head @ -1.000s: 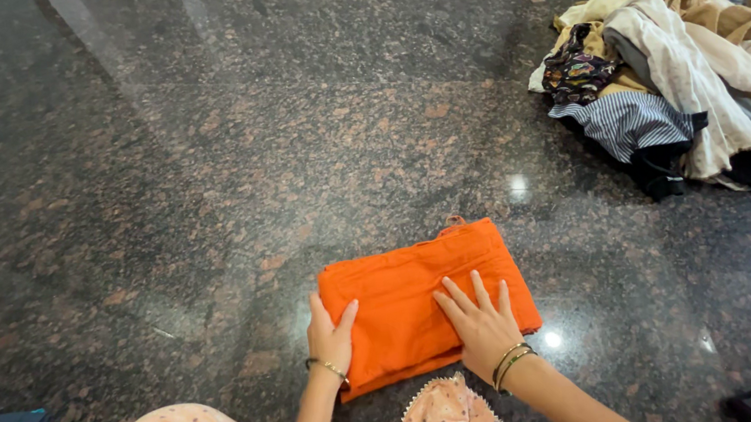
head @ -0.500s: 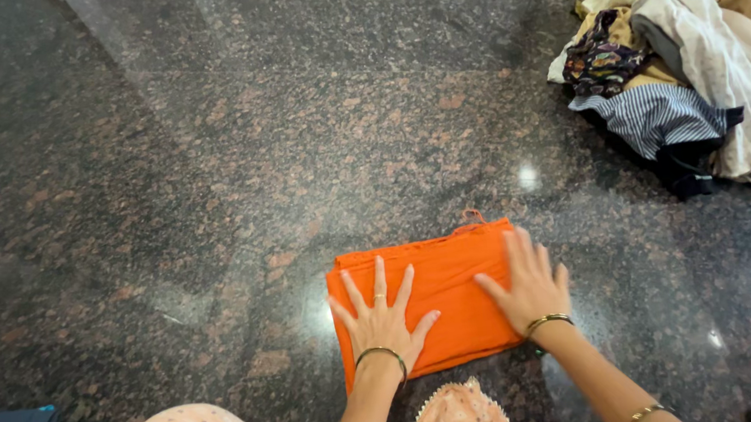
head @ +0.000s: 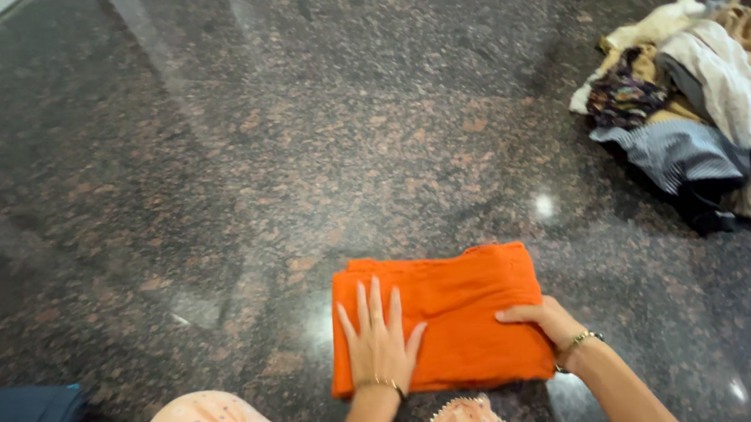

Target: The person folds several pieces of clothing on the floor, including a dark blue garment, an orange t-shirt, orange shorts, and a striped shirt. They smooth and fold each item neatly, stacking them as they finish.

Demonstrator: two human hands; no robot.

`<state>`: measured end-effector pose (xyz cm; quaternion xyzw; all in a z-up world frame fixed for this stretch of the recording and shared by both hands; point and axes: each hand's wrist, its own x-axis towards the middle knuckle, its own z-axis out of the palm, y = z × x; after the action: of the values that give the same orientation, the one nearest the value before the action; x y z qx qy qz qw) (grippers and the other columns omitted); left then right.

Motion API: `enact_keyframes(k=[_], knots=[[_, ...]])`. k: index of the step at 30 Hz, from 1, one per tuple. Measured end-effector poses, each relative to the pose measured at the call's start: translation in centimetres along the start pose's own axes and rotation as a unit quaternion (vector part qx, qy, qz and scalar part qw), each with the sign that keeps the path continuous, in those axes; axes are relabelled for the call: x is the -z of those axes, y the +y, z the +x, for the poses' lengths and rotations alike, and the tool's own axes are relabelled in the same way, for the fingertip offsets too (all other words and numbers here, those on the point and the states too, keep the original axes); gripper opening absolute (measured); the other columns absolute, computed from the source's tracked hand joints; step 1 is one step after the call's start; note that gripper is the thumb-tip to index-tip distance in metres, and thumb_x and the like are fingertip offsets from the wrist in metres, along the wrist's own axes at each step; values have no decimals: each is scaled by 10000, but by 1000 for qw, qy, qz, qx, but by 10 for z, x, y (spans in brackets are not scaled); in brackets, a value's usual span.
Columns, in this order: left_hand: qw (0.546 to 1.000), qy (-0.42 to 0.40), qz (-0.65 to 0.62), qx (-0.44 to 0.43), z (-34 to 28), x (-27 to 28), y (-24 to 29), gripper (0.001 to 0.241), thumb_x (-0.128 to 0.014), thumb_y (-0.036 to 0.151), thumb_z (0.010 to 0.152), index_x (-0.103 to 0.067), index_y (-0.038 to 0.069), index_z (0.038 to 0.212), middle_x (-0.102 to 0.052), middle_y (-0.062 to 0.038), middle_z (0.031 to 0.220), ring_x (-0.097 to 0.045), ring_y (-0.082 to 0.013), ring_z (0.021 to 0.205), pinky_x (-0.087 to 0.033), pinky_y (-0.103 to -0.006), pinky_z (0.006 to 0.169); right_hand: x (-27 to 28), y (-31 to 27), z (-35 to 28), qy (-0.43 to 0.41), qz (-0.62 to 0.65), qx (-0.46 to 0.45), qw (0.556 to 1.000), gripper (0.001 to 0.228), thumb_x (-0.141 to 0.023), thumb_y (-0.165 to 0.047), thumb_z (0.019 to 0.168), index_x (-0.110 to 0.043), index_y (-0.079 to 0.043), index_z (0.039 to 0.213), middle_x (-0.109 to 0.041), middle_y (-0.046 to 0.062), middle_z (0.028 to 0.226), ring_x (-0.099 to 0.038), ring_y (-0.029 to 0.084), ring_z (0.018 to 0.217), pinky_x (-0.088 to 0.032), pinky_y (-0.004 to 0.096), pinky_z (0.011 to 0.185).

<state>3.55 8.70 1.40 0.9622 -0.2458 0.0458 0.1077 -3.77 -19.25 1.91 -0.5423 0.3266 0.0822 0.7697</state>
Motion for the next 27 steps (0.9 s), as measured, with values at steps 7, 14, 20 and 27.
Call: enact_keyframes(k=[7,14,20,27], knots=[[830,116,-546,-22,-36,66,-5,836,-564,557,966,-315,98,1618,-321,-163,1697,-250,-308,1587,-158,-495,1256,-122,-117,-65,-205,73,-61,974,472,-675,-240,805,-652,-57,1240,-771,205,1067,-743,394,892,-559,618,642],[515,302,-800,-51,-21,212,-16,933,-851,263,805,-285,136,1536,-517,-67,1440,-501,-253,1317,-410,-417,1099,-300,-185,-131,-255,-133,139,948,514,-606,-388,916,-618,-2,1256,-714,114,1278,-717,271,1091,-556,414,921],[203,201,-952,111,-48,286,-119,489,-711,256,844,-639,74,1293,-732,-89,1228,-674,-286,1138,-520,-456,1018,-382,-219,-151,-176,-637,518,543,633,-767,-478,807,-564,-126,1292,-641,69,1306,-597,217,1213,-475,347,1007],[238,231,-926,182,-155,316,-237,442,-694,291,840,-691,33,1199,-751,-139,1151,-700,-299,1019,-554,-421,938,-461,-130,-137,-330,-387,90,856,752,-811,-300,883,-503,-62,1526,-577,290,1369,-468,655,1281,-288,798,962]])
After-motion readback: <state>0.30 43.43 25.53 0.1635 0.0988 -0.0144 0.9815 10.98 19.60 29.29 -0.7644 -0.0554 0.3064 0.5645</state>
